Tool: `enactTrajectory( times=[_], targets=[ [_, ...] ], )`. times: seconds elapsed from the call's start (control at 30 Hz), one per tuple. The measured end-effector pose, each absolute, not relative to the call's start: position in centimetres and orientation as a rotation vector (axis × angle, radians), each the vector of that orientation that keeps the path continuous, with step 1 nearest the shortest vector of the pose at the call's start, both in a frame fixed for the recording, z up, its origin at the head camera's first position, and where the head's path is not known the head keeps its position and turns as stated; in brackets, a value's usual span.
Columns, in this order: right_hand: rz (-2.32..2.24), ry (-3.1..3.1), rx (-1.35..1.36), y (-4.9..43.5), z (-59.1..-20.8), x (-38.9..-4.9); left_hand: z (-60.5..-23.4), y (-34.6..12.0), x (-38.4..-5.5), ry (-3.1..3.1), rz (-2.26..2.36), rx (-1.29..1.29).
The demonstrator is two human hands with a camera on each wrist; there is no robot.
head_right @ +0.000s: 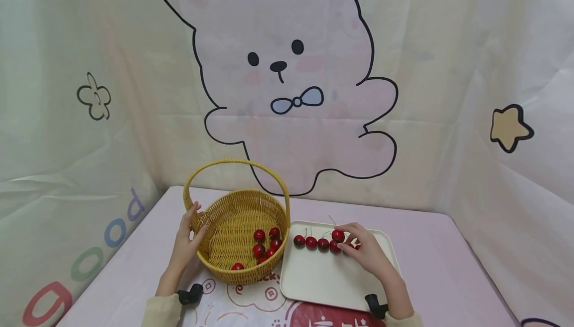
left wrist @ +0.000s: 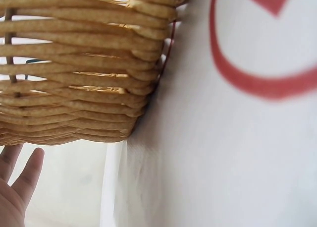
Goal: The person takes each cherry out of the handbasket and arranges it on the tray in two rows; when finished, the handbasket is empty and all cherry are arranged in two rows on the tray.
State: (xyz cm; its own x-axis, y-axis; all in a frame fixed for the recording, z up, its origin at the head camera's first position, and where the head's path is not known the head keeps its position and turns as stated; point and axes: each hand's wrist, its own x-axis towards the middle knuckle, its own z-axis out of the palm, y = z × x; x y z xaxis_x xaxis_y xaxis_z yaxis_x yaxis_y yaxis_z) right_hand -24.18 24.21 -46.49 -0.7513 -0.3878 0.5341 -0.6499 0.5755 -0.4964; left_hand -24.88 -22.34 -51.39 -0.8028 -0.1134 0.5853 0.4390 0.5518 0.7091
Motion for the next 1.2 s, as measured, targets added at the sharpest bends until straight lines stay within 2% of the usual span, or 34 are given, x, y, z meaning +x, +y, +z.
enactTrajectory(
  times=[0.5, 1.2],
  targets=[
    [0.840, -2.542, 0.647, 28.2, -47.5, -24.6, -51.2, -22.4, -24.9, -2.203, -1.238, -0.260],
    [0.912, -2.868, 0.346, 31.6, -48.3, -24.1, -51.2, -22.5, -25.0, -2.201, -1.195, -0.271]
  ],
)
